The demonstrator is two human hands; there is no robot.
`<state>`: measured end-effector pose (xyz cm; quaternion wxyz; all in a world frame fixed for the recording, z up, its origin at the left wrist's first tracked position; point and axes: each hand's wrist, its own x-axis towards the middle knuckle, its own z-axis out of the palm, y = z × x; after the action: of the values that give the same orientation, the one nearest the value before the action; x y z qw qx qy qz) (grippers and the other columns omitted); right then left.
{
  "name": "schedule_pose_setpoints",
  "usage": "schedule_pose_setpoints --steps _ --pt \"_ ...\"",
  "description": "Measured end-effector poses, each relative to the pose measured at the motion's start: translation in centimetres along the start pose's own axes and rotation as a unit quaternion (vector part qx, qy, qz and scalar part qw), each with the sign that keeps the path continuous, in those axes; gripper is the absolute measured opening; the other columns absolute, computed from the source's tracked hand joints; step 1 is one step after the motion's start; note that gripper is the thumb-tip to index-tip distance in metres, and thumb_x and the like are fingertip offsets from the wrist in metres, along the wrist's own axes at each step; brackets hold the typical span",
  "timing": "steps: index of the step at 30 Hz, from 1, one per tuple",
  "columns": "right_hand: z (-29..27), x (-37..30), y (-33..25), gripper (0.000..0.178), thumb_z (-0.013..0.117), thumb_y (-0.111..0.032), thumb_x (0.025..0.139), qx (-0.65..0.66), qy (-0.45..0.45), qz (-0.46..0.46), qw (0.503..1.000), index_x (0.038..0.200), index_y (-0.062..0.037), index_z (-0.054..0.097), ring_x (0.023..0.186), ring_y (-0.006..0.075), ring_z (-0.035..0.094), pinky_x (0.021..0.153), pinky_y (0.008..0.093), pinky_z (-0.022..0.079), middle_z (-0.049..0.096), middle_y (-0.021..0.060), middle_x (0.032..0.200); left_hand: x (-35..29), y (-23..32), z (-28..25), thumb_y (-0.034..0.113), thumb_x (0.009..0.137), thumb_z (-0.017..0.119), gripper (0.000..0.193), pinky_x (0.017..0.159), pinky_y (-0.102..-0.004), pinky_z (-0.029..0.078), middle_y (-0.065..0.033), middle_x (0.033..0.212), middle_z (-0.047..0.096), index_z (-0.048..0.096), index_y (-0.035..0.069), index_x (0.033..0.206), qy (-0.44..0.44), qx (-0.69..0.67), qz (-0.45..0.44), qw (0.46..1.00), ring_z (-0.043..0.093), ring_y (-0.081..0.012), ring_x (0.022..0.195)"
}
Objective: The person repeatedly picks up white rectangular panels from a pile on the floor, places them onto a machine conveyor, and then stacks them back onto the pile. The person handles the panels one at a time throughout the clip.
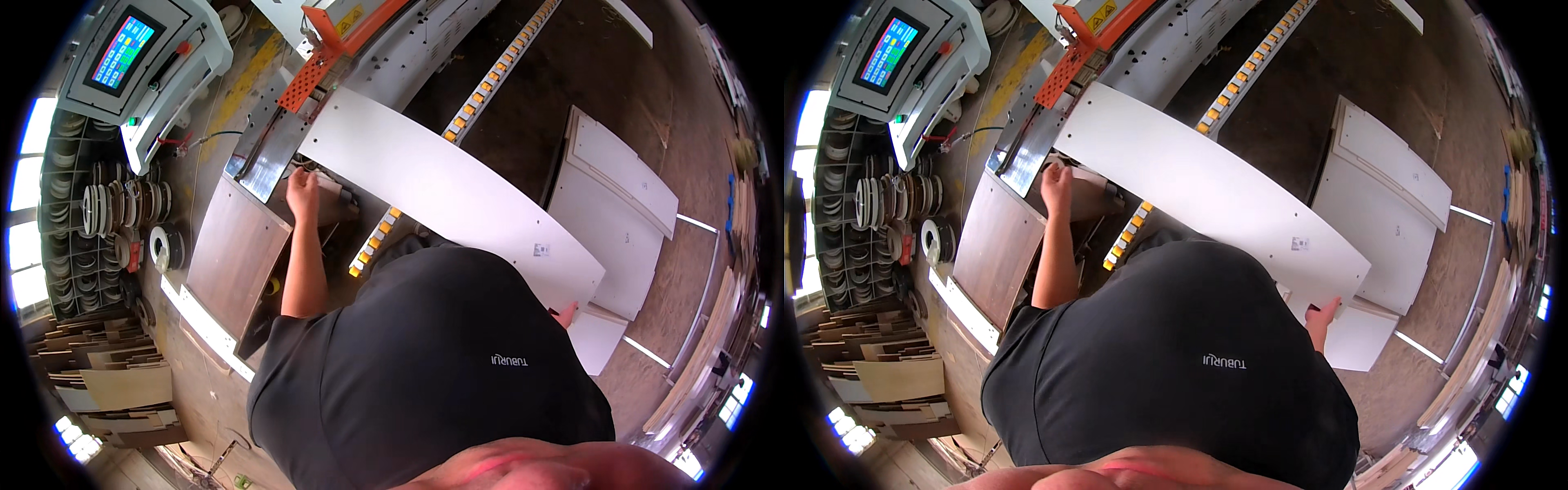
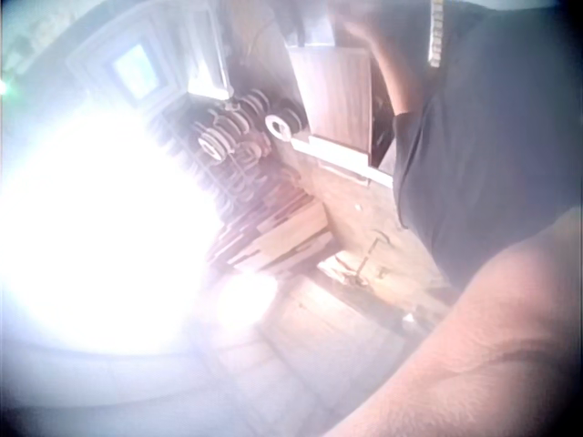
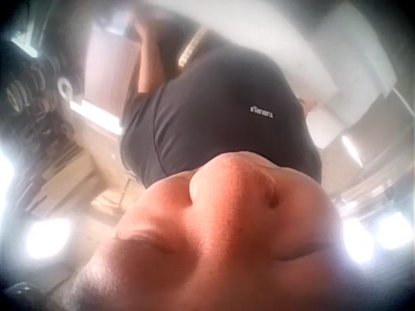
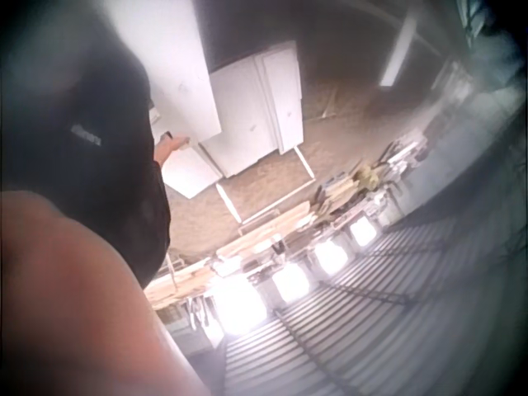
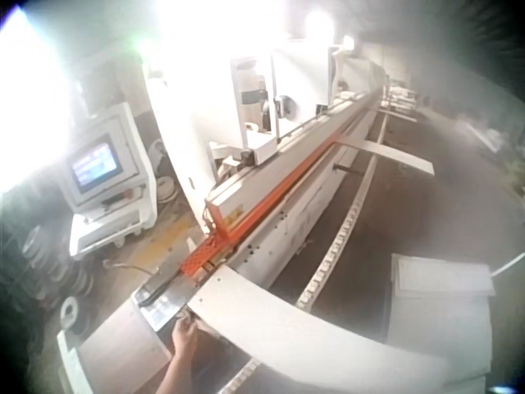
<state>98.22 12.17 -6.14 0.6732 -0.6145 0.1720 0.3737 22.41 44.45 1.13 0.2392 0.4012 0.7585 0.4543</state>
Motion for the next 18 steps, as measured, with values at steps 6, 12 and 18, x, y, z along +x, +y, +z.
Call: schedule_pose_setpoints --steps 6,12,18 --pt "4.5 -6.4 3.2 0.054 0.060 -0.048 0.101 -0.013 -0.046 0.099 0.994 0.136 -0.0075 0.053 0.112 0.0250 0.064 0.094 0.0415 0.055 0.065 0.0069 0.126 -5.8 4.4 8.5 0.017 0.096 0.068 0.077 0.068 -0.0321 0.055 -0.0094 0.105 0.067 0.020 0.006 0.155 -0.118 -0.142 -0.158 0.970 0.064 -0.0165 0.086" --pt "8.1 -13.3 3.7 0.051 0.058 -0.047 0.102 -0.018 -0.156 0.221 0.963 0.129 -0.0037 0.057 0.105 0.0231 0.064 0.087 0.0355 0.057 0.066 0.0100 0.119 -6.5 6.8 10.7 0.016 0.098 0.065 0.086 0.064 -0.0355 0.056 -0.0097 0.108 0.065 0.009 0.019 0.162 -0.054 -0.187 -0.190 0.962 0.064 -0.0173 0.085" --pt "7.6 -11.8 3.8 0.046 0.059 -0.044 0.103 -0.076 -0.095 0.213 0.969 0.125 -0.0047 0.058 0.104 0.0209 0.065 0.088 0.0327 0.055 0.066 0.0082 0.117 -5.7 6.5 10.7 0.011 0.099 0.062 0.082 0.056 -0.0349 0.056 -0.0066 0.101 0.064 0.011 0.022 0.163 -0.067 -0.271 -0.181 0.943 0.062 -0.0153 0.079"
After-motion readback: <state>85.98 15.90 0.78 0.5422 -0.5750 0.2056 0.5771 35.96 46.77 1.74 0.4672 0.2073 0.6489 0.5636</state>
